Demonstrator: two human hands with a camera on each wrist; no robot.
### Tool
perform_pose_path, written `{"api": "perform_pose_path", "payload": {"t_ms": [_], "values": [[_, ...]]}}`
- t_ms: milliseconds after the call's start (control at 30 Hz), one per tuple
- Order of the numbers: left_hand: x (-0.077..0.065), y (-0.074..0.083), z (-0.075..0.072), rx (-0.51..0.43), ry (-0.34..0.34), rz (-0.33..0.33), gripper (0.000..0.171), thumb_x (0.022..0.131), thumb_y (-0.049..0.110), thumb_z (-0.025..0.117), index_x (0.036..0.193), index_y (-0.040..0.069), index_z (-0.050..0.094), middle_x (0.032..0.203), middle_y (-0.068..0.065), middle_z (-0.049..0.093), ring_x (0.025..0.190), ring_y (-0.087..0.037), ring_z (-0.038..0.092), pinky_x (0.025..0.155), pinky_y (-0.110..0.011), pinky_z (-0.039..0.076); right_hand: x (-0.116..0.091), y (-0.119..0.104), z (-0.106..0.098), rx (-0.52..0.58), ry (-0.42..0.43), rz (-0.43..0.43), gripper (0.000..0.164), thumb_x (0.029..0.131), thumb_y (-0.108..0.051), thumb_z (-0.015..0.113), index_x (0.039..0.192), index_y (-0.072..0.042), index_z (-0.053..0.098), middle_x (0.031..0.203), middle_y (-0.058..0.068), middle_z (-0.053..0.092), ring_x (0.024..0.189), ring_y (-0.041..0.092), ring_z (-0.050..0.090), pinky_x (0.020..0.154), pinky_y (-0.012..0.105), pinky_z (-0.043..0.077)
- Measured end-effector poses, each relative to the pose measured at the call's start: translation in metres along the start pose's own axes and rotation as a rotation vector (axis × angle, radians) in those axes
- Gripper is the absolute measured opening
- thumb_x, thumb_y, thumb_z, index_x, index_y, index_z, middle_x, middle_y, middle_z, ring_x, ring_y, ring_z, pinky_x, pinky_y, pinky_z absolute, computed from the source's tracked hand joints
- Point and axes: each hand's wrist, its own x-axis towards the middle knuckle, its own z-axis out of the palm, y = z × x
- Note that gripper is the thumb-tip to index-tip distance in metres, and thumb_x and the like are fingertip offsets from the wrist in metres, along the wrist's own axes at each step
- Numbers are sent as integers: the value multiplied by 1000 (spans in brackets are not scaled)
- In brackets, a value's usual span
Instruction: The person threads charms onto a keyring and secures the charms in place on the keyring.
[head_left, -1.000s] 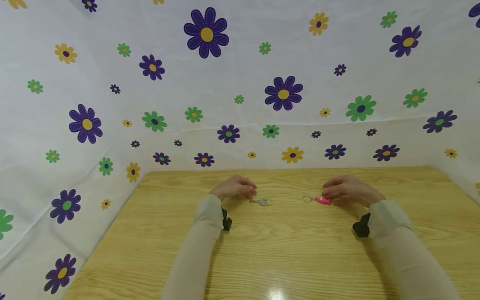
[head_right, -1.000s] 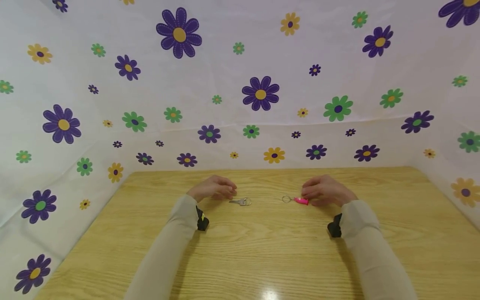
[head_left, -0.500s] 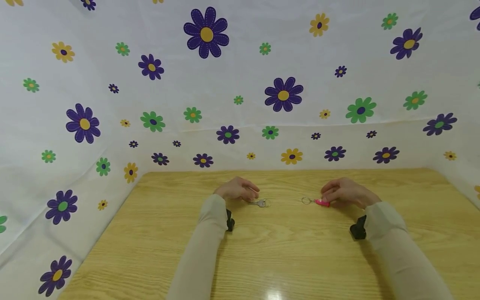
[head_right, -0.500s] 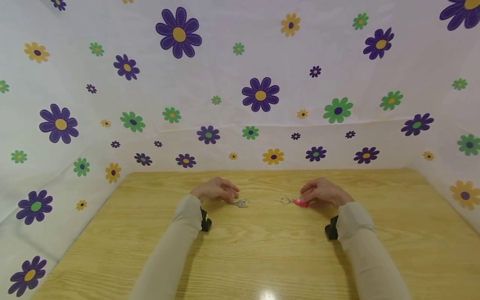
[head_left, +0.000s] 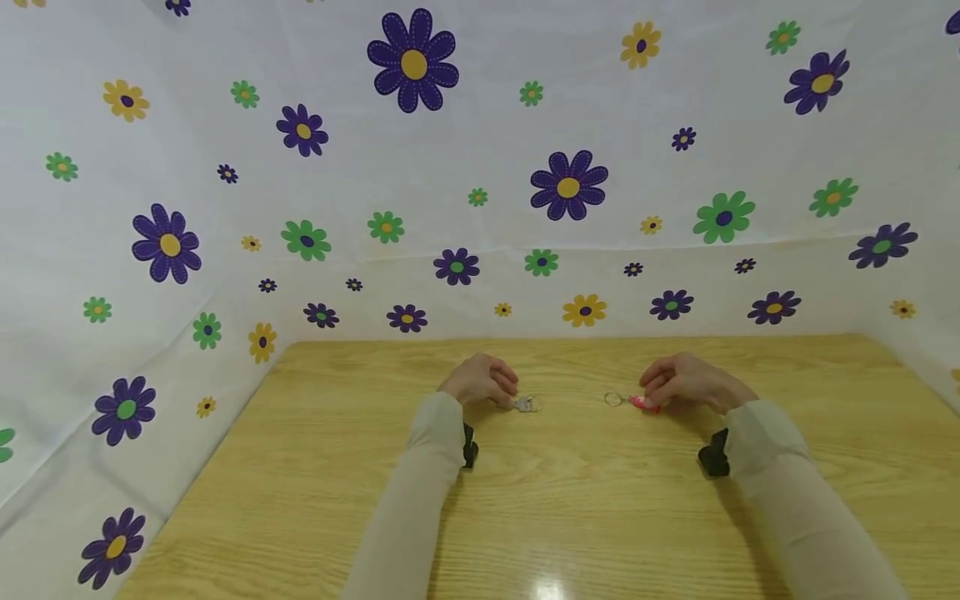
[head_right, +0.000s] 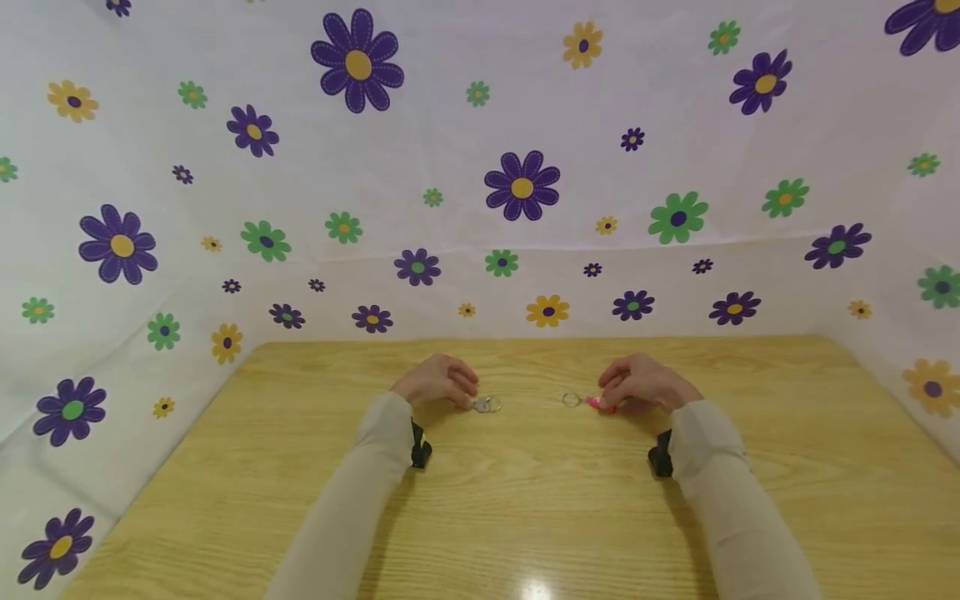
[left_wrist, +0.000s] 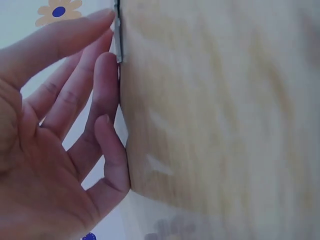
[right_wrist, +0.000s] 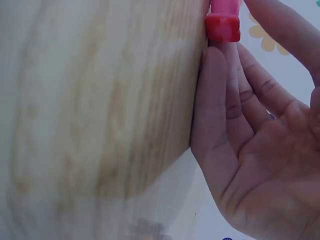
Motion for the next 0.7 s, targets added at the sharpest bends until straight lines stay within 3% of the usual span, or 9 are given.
{"api": "perform_pose_path", "payload": {"t_ms": [167, 467, 700], "values": [[0, -2, 3, 52, 34, -3, 37, 80, -5, 83, 115, 1, 71, 95, -3, 75, 86, -14, 68, 83, -28, 54, -1, -2, 3, -13, 6, 9, 46, 85, -7, 79, 121, 13, 59, 90, 3, 67, 81, 15, 59, 74, 28, 47], [-2, 2, 6, 147, 48, -18, 28, 78, 0, 86, 103, 4, 74, 84, 0, 75, 83, -12, 68, 99, -36, 47, -1, -5, 6, -17, 23, 41, 41, 82, -3, 79, 117, 10, 61, 86, 3, 63, 79, 17, 55, 70, 27, 46], [-5, 9, 7, 166, 64, -53, 21, 79, 0, 85, 97, 5, 76, 86, -1, 76, 87, -14, 69, 97, -36, 49, -3, -9, 7, -39, 17, 32, 34, 83, 0, 76, 112, 10, 63, 87, 4, 62, 77, 17, 56, 68, 27, 49]]}}
